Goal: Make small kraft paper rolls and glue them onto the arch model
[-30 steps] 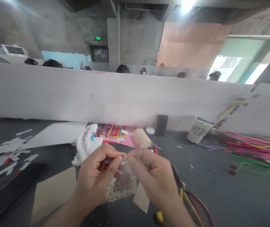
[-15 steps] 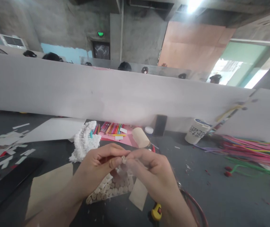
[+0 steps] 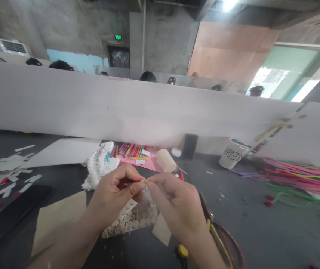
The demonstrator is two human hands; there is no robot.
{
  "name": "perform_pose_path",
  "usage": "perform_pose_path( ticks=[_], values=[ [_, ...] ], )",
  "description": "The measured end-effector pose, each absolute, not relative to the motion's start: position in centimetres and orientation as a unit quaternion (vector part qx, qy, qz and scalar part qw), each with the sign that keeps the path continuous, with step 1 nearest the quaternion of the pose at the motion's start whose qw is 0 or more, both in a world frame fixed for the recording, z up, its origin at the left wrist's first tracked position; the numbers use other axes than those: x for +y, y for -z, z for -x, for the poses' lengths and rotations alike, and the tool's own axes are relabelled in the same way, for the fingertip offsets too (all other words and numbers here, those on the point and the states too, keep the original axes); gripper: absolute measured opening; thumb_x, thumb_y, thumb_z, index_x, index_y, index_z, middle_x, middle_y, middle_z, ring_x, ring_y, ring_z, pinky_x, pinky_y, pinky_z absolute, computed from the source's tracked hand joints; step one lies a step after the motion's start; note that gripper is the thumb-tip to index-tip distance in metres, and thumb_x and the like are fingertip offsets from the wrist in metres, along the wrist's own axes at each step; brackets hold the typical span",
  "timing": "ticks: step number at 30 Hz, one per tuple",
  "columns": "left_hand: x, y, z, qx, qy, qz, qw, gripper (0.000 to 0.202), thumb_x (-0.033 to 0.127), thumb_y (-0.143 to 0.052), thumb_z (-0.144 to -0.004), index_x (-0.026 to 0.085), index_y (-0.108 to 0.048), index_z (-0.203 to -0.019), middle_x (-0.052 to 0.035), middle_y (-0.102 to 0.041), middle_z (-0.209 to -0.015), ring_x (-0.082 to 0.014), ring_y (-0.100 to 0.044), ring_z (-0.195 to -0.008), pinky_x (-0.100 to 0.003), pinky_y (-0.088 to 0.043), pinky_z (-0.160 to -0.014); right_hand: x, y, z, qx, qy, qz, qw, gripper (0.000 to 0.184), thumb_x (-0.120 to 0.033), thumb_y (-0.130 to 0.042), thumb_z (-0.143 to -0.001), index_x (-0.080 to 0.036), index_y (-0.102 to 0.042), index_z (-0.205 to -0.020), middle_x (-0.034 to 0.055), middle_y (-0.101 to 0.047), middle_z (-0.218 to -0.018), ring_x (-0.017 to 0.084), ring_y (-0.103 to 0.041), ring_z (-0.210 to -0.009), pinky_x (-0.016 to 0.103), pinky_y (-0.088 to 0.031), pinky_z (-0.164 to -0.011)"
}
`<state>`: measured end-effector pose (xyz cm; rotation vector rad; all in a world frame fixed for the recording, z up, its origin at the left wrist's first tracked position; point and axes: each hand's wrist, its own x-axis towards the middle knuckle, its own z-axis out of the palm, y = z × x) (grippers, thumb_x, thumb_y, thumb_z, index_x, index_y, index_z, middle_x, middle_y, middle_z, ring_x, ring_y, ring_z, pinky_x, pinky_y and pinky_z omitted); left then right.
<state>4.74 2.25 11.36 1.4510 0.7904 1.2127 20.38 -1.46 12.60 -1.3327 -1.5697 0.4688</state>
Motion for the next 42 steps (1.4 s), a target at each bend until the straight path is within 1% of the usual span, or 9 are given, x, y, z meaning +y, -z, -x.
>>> perform_pose_path(
  ticks=[4,8,10,17,20,24,30,38,42],
  values=[
    [2.4,-11.4,-4.7,0.322,-0.498,-0.571,0.568,0.024,0.025,-0.079,-0.072,0.018,-0.056,-0.074,0.0056,-0.059,-0.068,-0.0067,-0.06,-0.055,-0.018,-0.056,-0.051,-0.8,-12.2,-20.5,-0.671,-0.194,0.536,0.474,0.019,-0.03,-0.059,-0.087,-0.022,-0.075,-0.081,-0.0039,-0.067,-0.06,0.009,-0.056,-0.052,0.017,-0.041,-0.049],
    [2.7,-11.4,-4.7,0.33,-0.476,-0.583,0.569,0.029,0.027,-0.078,-0.072,0.021,-0.069,-0.1,-0.0005,-0.07,-0.089,-0.0112,-0.066,-0.067,-0.023,-0.061,-0.056,-0.4,-12.0,-20.6,-0.686,-0.168,0.527,0.473,0.02,-0.031,-0.058,-0.087,-0.022,-0.076,-0.082,-0.0029,-0.071,-0.065,0.009,-0.058,-0.053,0.017,-0.043,-0.05],
    [2.7,-11.4,-4.7,0.339,-0.469,-0.602,0.551,0.029,0.029,-0.075,-0.076,0.022,-0.073,-0.104,-0.0033,-0.073,-0.091,-0.0128,-0.068,-0.067,-0.024,-0.061,-0.057,-0.4,-12.0,-20.7,-0.692,-0.166,0.521,0.472,0.022,-0.031,-0.056,-0.088,-0.022,-0.076,-0.082,-0.0015,-0.074,-0.071,0.01,-0.061,-0.057,0.018,-0.045,-0.053],
    [2.4,-11.0,-4.9,0.339,-0.536,-0.659,0.404,0.018,0.023,-0.064,-0.087,0.023,-0.076,-0.099,-0.0024,-0.075,-0.086,-0.0126,-0.07,-0.067,-0.024,-0.061,-0.062,-0.6,-12.1,-21.0,-0.696,-0.2,0.53,0.441,0.026,-0.033,-0.053,-0.091,-0.022,-0.075,-0.099,0.001,-0.075,-0.078,0.013,-0.064,-0.064,0.022,-0.047,-0.057],
    [2.4,-11.0,-5.0,0.337,-0.553,-0.662,0.376,0.016,0.025,-0.063,-0.088,0.022,-0.076,-0.097,-0.0017,-0.073,-0.08,-0.0121,-0.069,-0.064,-0.024,-0.061,-0.06,-0.4,-11.5,-21.1,-0.671,-0.201,0.558,0.444,0.024,-0.037,-0.055,-0.089,-0.02,-0.071,-0.096,0.0026,-0.072,-0.074,0.015,-0.062,-0.062,0.023,-0.044,-0.053],
    [2.3,-11.3,-5.0,0.344,-0.55,-0.642,0.409,0.012,0.026,-0.066,-0.085,0.02,-0.075,-0.091,-0.0008,-0.071,-0.075,-0.0116,-0.069,-0.06,-0.023,-0.06,-0.058,-0.4,-11.2,-21.3,-0.657,-0.188,0.572,0.454,0.02,-0.039,-0.058,-0.088,-0.02,-0.065,-0.084,0.0003,-0.068,-0.065,0.012,-0.054,-0.054,0.021,-0.038,-0.049],
    [2.5,-11.3,-5.1,0.336,-0.534,-0.575,0.521,0.012,0.026,-0.074,-0.076,0.018,-0.065,-0.076,0.0024,-0.067,-0.06,-0.0117,-0.066,-0.057,-0.023,-0.057,-0.055,-1.0,-11.7,-21.3,-0.698,-0.196,0.538,0.43,0.019,-0.034,-0.054,-0.091,-0.02,-0.067,-0.091,-0.0039,-0.057,-0.055,0.009,-0.043,-0.047,0.021,-0.03,-0.044],
    [2.5,-11.8,-4.2,0.327,-0.46,-0.634,0.529,0.025,0.025,-0.079,-0.069,0.019,-0.055,-0.072,0.0044,-0.061,-0.068,-0.007,-0.053,-0.054,-0.02,-0.043,-0.049,-1.6,-12.5,-21.7,-0.711,-0.227,0.525,0.409,0.02,-0.035,-0.053,-0.089,-0.02,-0.066,-0.085,-0.0059,-0.045,-0.051,0.009,-0.038,-0.044,0.021,-0.03,-0.042],
    [2.4,-12.2,-3.9,0.342,-0.396,-0.664,0.533,0.03,0.025,-0.079,-0.068,0.02,-0.05,-0.072,0.0055,-0.056,-0.068,-0.0067,-0.047,-0.053,-0.02,-0.039,-0.048,-1.5,-12.6,-22.1,-0.716,-0.238,0.537,0.378,0.018,-0.036,-0.059,-0.085,-0.022,-0.068,-0.081,-0.0051,-0.049,-0.051,0.009,-0.039,-0.045,0.02,-0.032,-0.043]
  ],
)
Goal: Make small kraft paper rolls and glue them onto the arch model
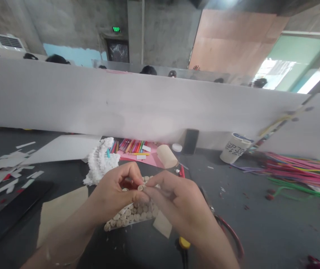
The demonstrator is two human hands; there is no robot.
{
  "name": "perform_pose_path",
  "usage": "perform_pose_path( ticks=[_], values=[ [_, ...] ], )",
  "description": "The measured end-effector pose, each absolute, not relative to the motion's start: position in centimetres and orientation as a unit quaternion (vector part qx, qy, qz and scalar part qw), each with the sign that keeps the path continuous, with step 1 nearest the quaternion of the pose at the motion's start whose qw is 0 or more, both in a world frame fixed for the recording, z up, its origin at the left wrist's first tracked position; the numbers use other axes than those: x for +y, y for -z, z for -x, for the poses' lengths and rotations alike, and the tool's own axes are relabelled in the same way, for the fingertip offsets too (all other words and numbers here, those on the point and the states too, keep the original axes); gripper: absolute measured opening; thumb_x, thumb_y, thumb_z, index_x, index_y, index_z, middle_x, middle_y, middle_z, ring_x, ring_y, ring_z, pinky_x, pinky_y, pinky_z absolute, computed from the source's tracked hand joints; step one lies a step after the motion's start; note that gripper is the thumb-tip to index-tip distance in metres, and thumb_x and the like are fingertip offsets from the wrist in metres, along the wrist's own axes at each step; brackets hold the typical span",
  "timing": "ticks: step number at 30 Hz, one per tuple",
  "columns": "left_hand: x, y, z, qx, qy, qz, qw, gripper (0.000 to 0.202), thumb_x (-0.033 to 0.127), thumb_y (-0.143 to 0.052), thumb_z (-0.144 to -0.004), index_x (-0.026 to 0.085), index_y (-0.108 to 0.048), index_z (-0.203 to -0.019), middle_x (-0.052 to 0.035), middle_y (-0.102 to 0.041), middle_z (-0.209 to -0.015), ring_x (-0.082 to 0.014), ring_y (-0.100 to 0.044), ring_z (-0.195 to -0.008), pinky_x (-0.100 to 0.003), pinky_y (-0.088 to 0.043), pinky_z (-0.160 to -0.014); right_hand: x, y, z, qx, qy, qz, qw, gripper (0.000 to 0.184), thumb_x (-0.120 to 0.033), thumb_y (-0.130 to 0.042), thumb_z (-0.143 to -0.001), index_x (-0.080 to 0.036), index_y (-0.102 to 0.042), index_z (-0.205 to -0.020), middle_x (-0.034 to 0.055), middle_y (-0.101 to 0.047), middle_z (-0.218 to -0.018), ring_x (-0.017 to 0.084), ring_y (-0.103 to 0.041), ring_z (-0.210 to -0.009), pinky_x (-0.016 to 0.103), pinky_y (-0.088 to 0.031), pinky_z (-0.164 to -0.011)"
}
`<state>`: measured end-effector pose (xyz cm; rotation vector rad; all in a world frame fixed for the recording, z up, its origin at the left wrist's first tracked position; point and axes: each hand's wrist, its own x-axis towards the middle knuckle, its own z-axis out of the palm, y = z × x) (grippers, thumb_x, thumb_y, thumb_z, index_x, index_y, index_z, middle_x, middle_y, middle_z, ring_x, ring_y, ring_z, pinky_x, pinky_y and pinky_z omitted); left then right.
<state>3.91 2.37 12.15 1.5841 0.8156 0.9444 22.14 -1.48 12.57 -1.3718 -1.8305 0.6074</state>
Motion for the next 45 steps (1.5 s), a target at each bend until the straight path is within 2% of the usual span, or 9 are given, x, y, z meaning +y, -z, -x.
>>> perform_pose_path(
  ticks=[4,8,13,17,23,26,30,36,45],
  values=[
    [2.4,-12.0,-3.9,0.346,-0.37,-0.687,0.522,0.032,0.026,-0.079,-0.066,0.02,-0.049,-0.071,0.0042,-0.055,-0.07,-0.0082,-0.047,-0.059,-0.021,-0.039,-0.051,-1.3,-12.5,-22.0,-0.704,-0.274,0.539,0.372,0.021,-0.04,-0.062,-0.082,-0.022,-0.07,-0.076,-0.003,-0.055,-0.055,0.009,-0.04,-0.045,0.02,-0.031,-0.042],
    [2.3,-12.2,-3.8,0.362,-0.371,-0.708,0.479,0.029,0.027,-0.077,-0.069,0.02,-0.049,-0.071,0.005,-0.052,-0.07,-0.0084,-0.045,-0.059,-0.022,-0.039,-0.053,-1.2,-12.5,-21.4,-0.69,-0.258,0.546,0.399,0.019,-0.037,-0.063,-0.08,-0.021,-0.071,-0.073,-0.0058,-0.045,-0.046,0.008,-0.034,-0.041,0.02,-0.027,-0.039],
    [1.9,-12.9,-3.3,0.349,-0.392,-0.731,0.437,0.021,0.032,-0.073,-0.077,0.019,-0.056,-0.08,0.0008,-0.058,-0.08,-0.0116,-0.056,-0.069,-0.024,-0.049,-0.059,-1.0,-12.4,-21.3,-0.672,-0.24,0.551,0.432,0.022,-0.041,-0.063,-0.083,-0.02,-0.07,-0.078,-0.0026,-0.057,-0.056,0.01,-0.043,-0.048,0.021,-0.033,-0.044],
    [2.1,-12.8,-3.3,0.333,-0.411,-0.704,0.475,0.02,0.035,-0.068,-0.083,0.018,-0.057,-0.08,0.0001,-0.059,-0.077,-0.0112,-0.059,-0.065,-0.023,-0.052,-0.056,-0.8,-12.1,-21.6,-0.675,-0.243,0.545,0.433,0.024,-0.043,-0.062,-0.085,-0.02,-0.069,-0.078,-0.0046,-0.05,-0.051,0.009,-0.038,-0.045,0.021,-0.028,-0.042],
    [2.1,-11.9,-4.3,0.308,-0.439,-0.718,0.443,0.027,0.032,-0.061,-0.089,0.02,-0.068,-0.112,-0.0075,-0.069,-0.102,-0.0148,-0.066,-0.079,-0.025,-0.059,-0.063,-0.5,-11.8,-21.6,-0.659,-0.298,0.521,0.453,0.021,-0.039,-0.059,-0.085,-0.021,-0.069,-0.088,0.0013,-0.068,-0.068,0.013,-0.056,-0.056,0.023,-0.041,-0.051],
    [1.8,-11.6,-4.7,0.31,-0.48,-0.728,0.379,0.025,0.028,-0.056,-0.092,0.019,-0.071,-0.11,-0.0077,-0.071,-0.101,-0.0152,-0.067,-0.083,-0.024,-0.059,-0.064,-0.3,-11.6,-21.4,-0.642,-0.316,0.511,0.476,0.02,-0.04,-0.06,-0.084,-0.021,-0.065,-0.085,0.0039,-0.072,-0.074,0.016,-0.063,-0.063,0.025,-0.047,-0.057],
    [1.6,-11.4,-4.9,0.317,-0.5,-0.728,0.344,0.022,0.026,-0.055,-0.093,0.021,-0.072,-0.107,-0.0047,-0.072,-0.098,-0.0117,-0.068,-0.078,-0.021,-0.059,-0.066,-0.3,-11.4,-21.4,-0.631,-0.283,0.534,0.487,0.021,-0.042,-0.062,-0.083,-0.021,-0.06,-0.08,0.0026,-0.068,-0.07,0.015,-0.06,-0.061,0.025,-0.044,-0.055],
    [1.9,-11.5,-4.7,0.341,-0.494,-0.691,0.402,0.017,0.028,-0.058,-0.091,0.021,-0.072,-0.1,-0.0008,-0.069,-0.083,-0.0103,-0.069,-0.062,-0.021,-0.056,-0.056,-0.9,-12.0,-22.0,-0.696,-0.242,0.517,0.436,0.018,-0.036,-0.054,-0.091,-0.021,-0.063,-0.089,-0.0024,-0.06,-0.062,0.011,-0.049,-0.053,0.023,-0.037,-0.05],
    [2.3,-11.5,-4.3,0.326,-0.487,-0.655,0.478,0.011,0.027,-0.073,-0.08,0.019,-0.067,-0.081,0.0028,-0.064,-0.073,-0.0088,-0.063,-0.065,-0.02,-0.053,-0.059,-1.4,-12.2,-21.9,-0.726,-0.202,0.5,0.427,0.012,-0.029,-0.054,-0.092,-0.022,-0.063,-0.089,-0.0032,-0.064,-0.064,0.009,-0.053,-0.054,0.019,-0.04,-0.051]
  ],
)
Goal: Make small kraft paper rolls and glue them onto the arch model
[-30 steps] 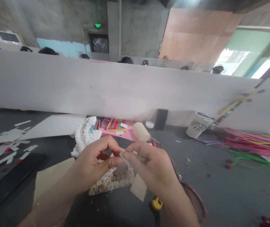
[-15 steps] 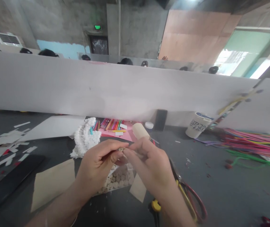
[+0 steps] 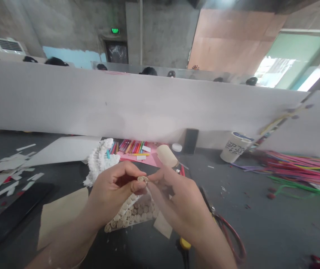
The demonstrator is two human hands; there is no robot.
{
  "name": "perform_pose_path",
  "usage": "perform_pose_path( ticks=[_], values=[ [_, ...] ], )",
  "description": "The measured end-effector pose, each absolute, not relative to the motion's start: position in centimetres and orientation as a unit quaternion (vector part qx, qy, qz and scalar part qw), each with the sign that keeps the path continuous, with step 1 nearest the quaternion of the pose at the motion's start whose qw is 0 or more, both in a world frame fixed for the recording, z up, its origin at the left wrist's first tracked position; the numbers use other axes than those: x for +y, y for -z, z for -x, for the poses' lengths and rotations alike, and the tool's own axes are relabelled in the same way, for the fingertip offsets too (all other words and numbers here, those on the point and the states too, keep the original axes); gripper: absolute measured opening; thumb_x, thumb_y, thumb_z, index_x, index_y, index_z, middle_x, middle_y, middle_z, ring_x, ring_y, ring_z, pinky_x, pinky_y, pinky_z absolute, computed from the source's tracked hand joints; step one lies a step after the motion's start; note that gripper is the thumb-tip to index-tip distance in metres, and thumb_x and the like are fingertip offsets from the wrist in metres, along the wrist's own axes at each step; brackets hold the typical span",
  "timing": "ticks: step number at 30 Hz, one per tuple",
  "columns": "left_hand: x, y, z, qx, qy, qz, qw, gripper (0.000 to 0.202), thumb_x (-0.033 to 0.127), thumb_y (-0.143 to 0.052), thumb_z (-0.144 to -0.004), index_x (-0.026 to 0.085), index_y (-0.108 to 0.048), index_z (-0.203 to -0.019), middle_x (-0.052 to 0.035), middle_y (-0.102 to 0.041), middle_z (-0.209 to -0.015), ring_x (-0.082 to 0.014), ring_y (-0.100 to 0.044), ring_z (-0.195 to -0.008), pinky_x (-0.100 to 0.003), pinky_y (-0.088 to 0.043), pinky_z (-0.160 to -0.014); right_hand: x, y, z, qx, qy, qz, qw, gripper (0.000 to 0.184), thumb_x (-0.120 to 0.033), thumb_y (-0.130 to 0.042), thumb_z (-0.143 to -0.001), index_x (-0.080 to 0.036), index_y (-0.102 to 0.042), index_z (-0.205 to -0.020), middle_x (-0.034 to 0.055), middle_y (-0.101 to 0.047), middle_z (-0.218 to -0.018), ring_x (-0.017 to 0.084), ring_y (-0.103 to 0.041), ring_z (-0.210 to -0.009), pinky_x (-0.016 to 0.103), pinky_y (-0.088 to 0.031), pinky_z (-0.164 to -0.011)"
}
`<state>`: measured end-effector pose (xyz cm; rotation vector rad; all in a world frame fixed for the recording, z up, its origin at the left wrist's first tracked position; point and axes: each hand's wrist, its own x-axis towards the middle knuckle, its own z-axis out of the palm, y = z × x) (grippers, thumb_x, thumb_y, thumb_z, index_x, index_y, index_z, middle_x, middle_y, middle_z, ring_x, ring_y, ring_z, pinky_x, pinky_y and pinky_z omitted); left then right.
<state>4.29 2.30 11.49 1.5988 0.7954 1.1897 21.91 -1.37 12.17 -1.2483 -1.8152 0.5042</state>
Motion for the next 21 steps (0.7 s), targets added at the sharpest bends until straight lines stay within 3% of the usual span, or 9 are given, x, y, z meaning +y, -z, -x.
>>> perform_pose_path(
  ticks=[6,10,17,21],
  values=[
    [2.5,-11.9,-3.8,0.323,-0.42,-0.659,0.534,0.024,0.021,-0.079,-0.07,0.019,-0.055,-0.073,0.0069,-0.055,-0.068,-0.0044,-0.048,-0.053,-0.017,-0.039,-0.047,-1.4,-12.6,-22.1,-0.741,-0.194,0.488,0.419,0.011,-0.027,-0.06,-0.087,-0.022,-0.065,-0.08,-0.0047,-0.062,-0.06,0.007,-0.051,-0.048,0.016,-0.038,-0.045],
    [2.4,-12.2,-3.7,0.326,-0.387,-0.665,0.549,0.03,0.023,-0.081,-0.068,0.019,-0.052,-0.074,0.0067,-0.055,-0.07,-0.0056,-0.048,-0.055,-0.018,-0.041,-0.049,-1.3,-13.0,-21.8,-0.738,-0.208,0.486,0.419,0.011,-0.024,-0.062,-0.083,-0.022,-0.065,-0.073,-0.0052,-0.062,-0.057,0.007,-0.052,-0.048,0.015,-0.037,-0.043],
    [1.6,-12.9,-3.2,0.32,-0.401,-0.757,0.405,0.012,0.031,-0.068,-0.085,0.02,-0.064,-0.086,0.0008,-0.062,-0.085,-0.0105,-0.06,-0.076,-0.019,-0.051,-0.062,-1.3,-12.7,-22.0,-0.713,-0.201,0.515,0.431,0.014,-0.033,-0.06,-0.087,-0.023,-0.065,-0.078,-0.0038,-0.062,-0.059,0.01,-0.052,-0.051,0.018,-0.039,-0.046],
    [1.9,-12.3,-3.3,0.316,-0.421,-0.744,0.411,0.014,0.033,-0.064,-0.089,0.021,-0.067,-0.096,-0.0007,-0.065,-0.09,-0.0107,-0.063,-0.075,-0.02,-0.054,-0.06,-1.1,-12.6,-22.1,-0.725,-0.212,0.49,0.435,0.013,-0.03,-0.059,-0.088,-0.022,-0.064,-0.079,-0.0034,-0.061,-0.06,0.01,-0.052,-0.053,0.019,-0.038,-0.048]
  ],
)
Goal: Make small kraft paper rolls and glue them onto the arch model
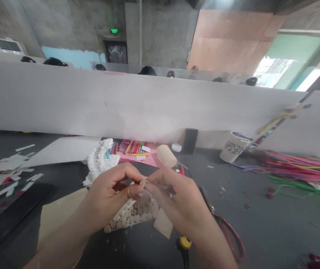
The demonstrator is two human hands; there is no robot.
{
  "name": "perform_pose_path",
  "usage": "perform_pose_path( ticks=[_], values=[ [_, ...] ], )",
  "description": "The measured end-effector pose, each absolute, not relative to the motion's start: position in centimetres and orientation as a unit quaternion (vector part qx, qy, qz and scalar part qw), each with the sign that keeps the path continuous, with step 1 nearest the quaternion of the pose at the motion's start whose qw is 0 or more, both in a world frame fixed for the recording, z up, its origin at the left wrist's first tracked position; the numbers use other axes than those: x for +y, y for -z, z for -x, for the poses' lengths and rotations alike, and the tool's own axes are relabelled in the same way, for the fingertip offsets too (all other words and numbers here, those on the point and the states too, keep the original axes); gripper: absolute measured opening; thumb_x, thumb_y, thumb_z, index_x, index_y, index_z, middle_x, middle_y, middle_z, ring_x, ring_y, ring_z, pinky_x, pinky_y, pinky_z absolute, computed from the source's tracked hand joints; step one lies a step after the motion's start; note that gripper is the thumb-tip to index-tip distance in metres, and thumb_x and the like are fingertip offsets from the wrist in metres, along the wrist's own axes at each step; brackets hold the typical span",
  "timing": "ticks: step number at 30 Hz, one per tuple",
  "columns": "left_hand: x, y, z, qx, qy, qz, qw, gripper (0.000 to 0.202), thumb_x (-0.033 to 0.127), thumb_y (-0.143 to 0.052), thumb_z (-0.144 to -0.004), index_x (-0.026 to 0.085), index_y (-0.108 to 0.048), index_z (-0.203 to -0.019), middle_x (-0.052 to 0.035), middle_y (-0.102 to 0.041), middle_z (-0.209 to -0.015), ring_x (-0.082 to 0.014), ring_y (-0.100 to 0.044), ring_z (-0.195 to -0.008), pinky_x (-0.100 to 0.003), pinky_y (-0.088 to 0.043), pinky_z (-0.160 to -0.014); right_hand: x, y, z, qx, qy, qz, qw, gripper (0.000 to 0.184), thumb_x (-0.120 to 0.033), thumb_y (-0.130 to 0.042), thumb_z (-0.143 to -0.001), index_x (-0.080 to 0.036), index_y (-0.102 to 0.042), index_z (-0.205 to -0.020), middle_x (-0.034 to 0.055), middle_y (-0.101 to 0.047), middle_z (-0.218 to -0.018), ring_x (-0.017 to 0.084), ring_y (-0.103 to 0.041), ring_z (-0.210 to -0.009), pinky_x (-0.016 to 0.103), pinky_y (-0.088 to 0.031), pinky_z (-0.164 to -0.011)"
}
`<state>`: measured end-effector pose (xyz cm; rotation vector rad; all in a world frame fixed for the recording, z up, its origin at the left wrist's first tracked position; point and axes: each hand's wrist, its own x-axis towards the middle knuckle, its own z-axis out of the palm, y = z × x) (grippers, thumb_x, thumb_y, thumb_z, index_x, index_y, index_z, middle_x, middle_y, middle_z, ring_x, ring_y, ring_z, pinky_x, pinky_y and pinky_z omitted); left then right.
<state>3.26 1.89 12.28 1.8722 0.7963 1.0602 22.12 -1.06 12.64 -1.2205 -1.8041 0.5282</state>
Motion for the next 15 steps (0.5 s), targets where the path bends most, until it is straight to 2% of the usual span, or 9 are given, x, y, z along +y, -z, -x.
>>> perform_pose_path(
  ticks=[4,10,15],
  values=[
    [2.2,-11.7,-4.1,0.278,-0.453,-0.761,0.373,0.025,0.029,-0.058,-0.093,0.021,-0.067,-0.116,-0.0057,-0.068,-0.105,-0.0141,-0.066,-0.089,-0.023,-0.058,-0.069,-0.6,-12.2,-22.1,-0.704,-0.25,0.482,0.458,0.013,-0.032,-0.059,-0.088,-0.022,-0.062,-0.08,-0.0021,-0.063,-0.065,0.011,-0.056,-0.057,0.02,-0.041,-0.051],
    [1.8,-11.2,-4.9,0.274,-0.51,-0.757,0.303,0.02,0.026,-0.055,-0.094,0.018,-0.07,-0.105,-0.0047,-0.069,-0.089,-0.0112,-0.066,-0.074,-0.022,-0.057,-0.065,-0.6,-11.6,-22.2,-0.66,-0.273,0.509,0.48,0.02,-0.038,-0.063,-0.086,-0.022,-0.057,-0.076,-0.0003,-0.066,-0.068,0.013,-0.058,-0.062,0.022,-0.042,-0.054],
    [1.8,-11.2,-4.7,0.311,-0.5,-0.729,0.349,0.017,0.026,-0.055,-0.093,0.02,-0.069,-0.101,-0.0017,-0.067,-0.084,-0.0107,-0.067,-0.069,-0.02,-0.056,-0.057,-1.0,-11.8,-22.7,-0.687,-0.246,0.522,0.442,0.014,-0.035,-0.059,-0.089,-0.022,-0.062,-0.083,-0.001,-0.065,-0.068,0.012,-0.056,-0.059,0.022,-0.041,-0.053]
  ],
)
